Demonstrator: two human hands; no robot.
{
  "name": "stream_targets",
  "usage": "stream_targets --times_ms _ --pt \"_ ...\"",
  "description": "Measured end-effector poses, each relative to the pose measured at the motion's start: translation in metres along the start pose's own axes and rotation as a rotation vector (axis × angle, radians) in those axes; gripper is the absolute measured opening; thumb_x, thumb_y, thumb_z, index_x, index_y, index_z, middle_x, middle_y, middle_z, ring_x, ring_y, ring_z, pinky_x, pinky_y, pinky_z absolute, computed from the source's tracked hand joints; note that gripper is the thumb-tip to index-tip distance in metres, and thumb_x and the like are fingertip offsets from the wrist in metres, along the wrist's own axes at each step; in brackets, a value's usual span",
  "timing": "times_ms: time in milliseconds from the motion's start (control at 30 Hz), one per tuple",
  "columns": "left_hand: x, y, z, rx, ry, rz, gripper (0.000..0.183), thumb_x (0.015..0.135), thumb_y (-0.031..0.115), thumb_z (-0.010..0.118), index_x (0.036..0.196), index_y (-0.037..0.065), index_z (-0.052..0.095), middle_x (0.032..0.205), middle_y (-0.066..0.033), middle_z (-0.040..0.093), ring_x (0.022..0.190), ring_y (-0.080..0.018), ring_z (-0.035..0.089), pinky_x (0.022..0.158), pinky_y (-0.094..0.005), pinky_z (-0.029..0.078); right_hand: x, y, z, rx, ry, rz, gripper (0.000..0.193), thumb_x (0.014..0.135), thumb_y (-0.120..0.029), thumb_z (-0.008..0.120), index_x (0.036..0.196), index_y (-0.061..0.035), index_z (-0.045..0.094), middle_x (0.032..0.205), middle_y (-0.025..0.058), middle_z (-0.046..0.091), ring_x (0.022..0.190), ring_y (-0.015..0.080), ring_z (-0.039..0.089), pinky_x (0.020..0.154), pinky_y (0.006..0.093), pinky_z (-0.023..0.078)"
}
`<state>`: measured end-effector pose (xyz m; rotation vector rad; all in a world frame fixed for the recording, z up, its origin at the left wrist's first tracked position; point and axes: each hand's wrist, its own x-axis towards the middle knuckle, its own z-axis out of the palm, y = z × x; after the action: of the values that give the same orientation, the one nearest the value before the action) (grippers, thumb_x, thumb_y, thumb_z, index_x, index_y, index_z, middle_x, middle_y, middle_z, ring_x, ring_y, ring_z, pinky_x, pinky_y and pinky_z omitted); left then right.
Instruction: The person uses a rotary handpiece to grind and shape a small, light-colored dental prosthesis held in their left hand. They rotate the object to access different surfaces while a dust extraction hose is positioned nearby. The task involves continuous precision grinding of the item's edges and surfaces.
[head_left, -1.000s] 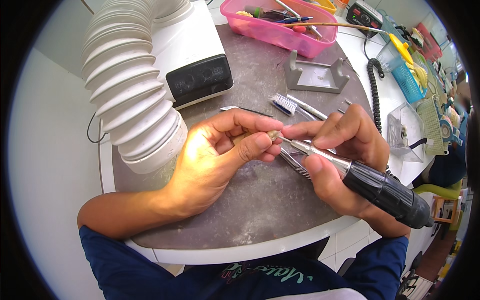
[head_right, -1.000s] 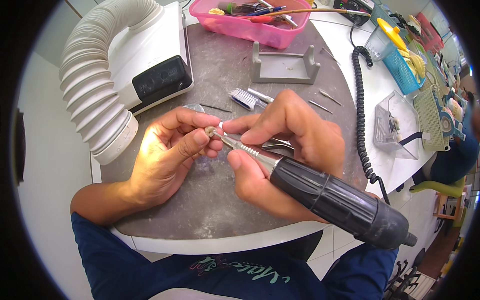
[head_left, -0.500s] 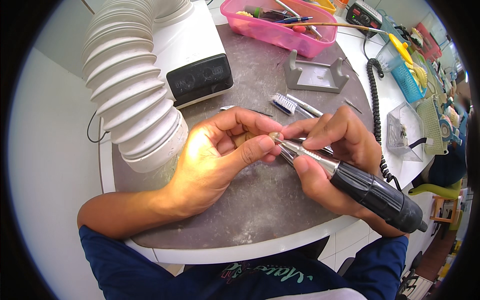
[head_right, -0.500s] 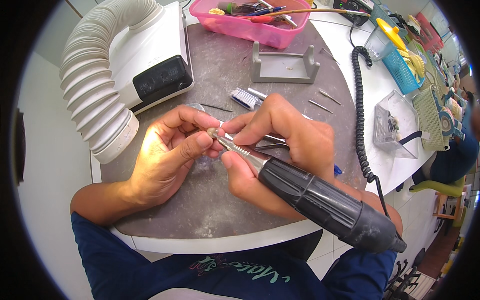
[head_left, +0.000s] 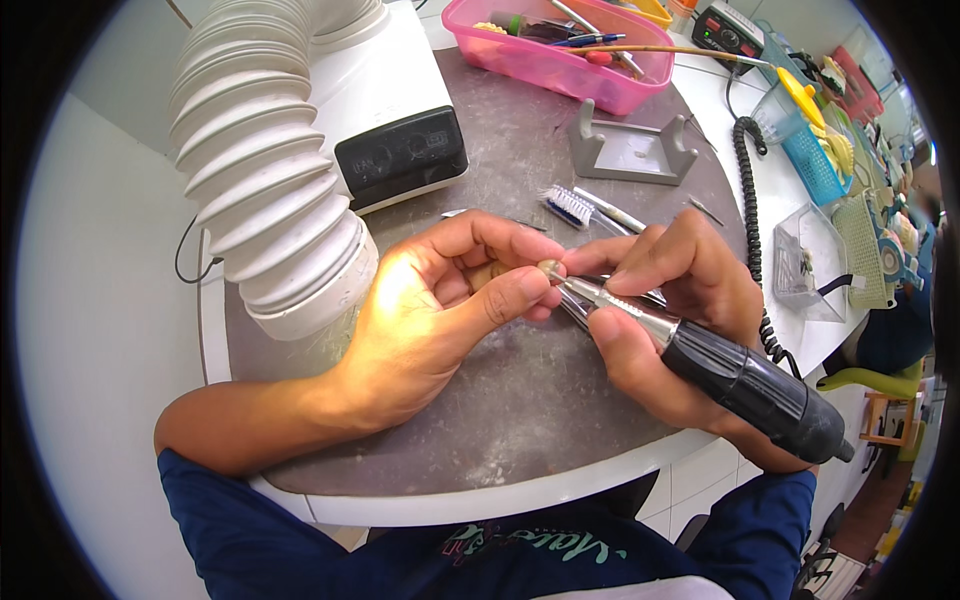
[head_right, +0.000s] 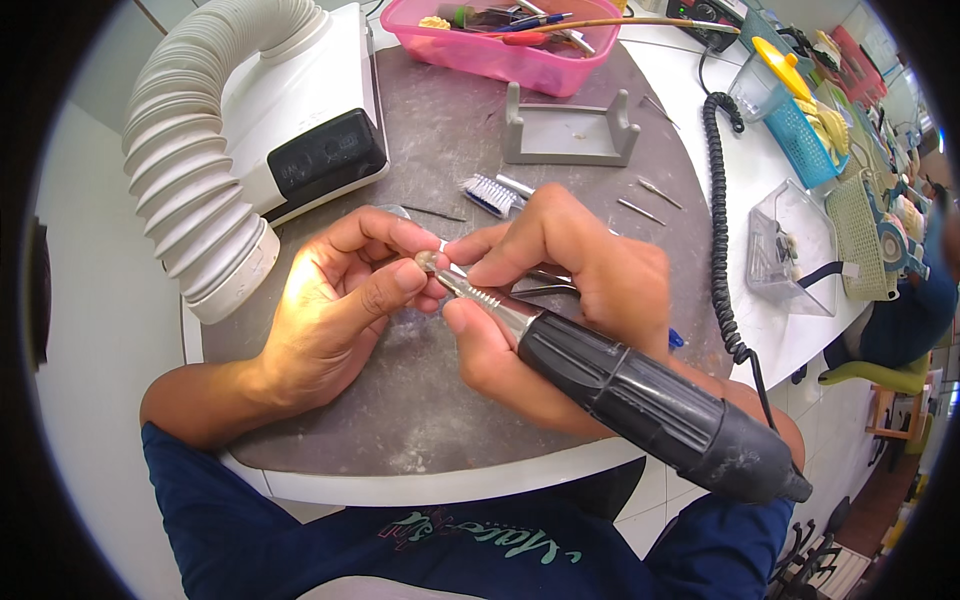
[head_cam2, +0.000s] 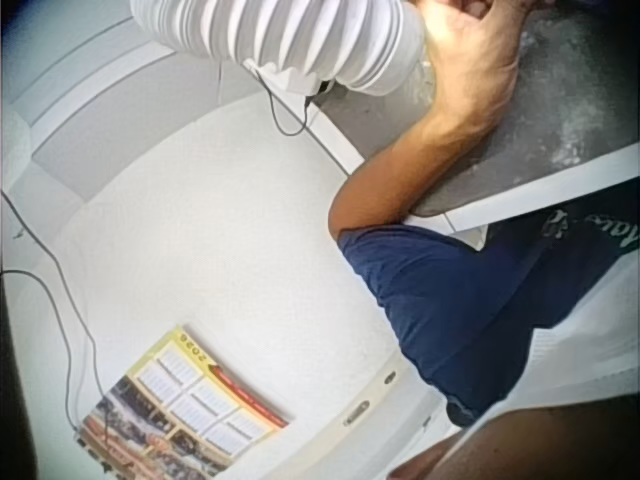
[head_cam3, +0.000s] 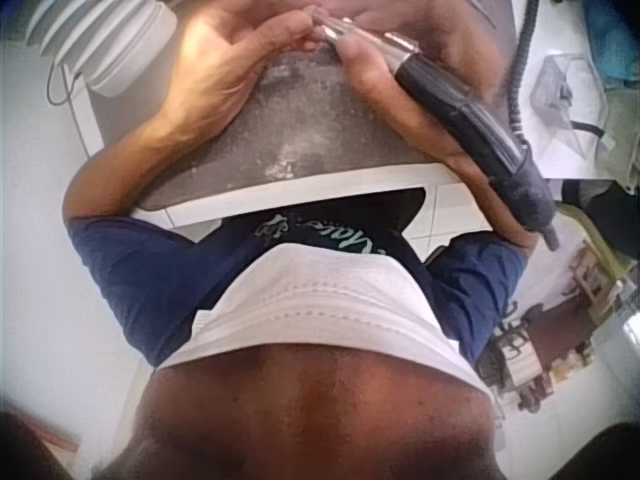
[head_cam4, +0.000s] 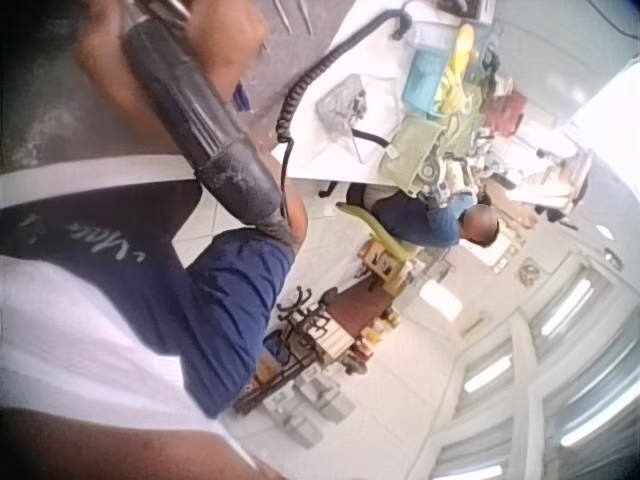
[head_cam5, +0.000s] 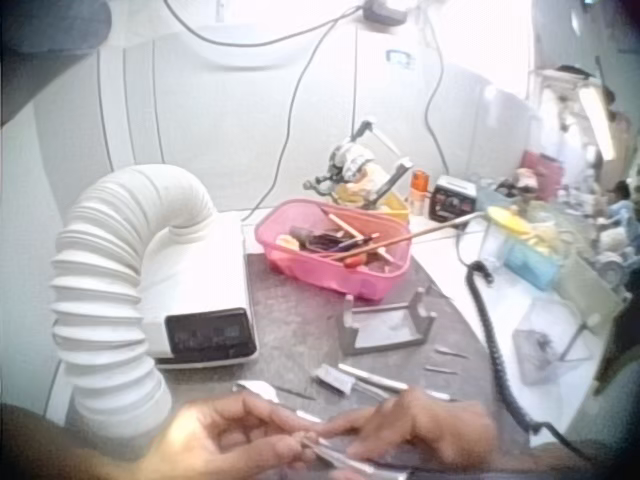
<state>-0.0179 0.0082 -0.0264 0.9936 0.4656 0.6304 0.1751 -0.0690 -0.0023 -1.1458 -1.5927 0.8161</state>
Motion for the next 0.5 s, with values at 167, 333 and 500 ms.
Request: stream_targets --times_ms 167,333,500 --pt "0.0 0.0015 0.0019 0.05 0.017 0.021 0.026 0.094 0.006 0.06 0.12 0.001 0.056 0.106 -0.0077 0.062 0.097 -0.0126 0.06 0.087 -0.0283 0.048 0.0011 0.0019 -0.004 0.04 -0.015 -0.012 0.022 0.085 -0.01 0.065 0.094 -0.0035 0.046 0.079 0.0088 0.057 0.1 0.0256 0.065 0.088 0.037 0.049" --pt "0.0002 0.0001 -0.0002 0.028 0.022 0.01 0.027 0.094 0.006 0.06 0.12 0.001 0.057 0.108 -0.0084 0.062 0.099 -0.0135 0.06 0.089 -0.0292 0.049 0.0029 -0.0033 -0.0057 0.033 0.018 0.038 0.023 0.086 -0.016 0.063 0.093 -0.0037 0.045 0.076 0.0091 0.057 0.097 0.0251 0.066 0.089 0.0368 0.049" --pt "-0.0006 -0.0009 -0.002 0.009 -0.003 0.011 0.026 0.092 0.005 0.062 0.118 0.001 0.059 0.108 -0.0087 0.063 0.098 -0.0138 0.061 0.088 -0.0291 0.05 0.0042 0.0016 -0.0035 0.126 0.03 0.025 0.023 0.085 -0.016 0.063 0.092 -0.0038 0.045 0.074 0.0089 0.058 0.091 0.0222 0.066 0.091 0.0372 0.049"
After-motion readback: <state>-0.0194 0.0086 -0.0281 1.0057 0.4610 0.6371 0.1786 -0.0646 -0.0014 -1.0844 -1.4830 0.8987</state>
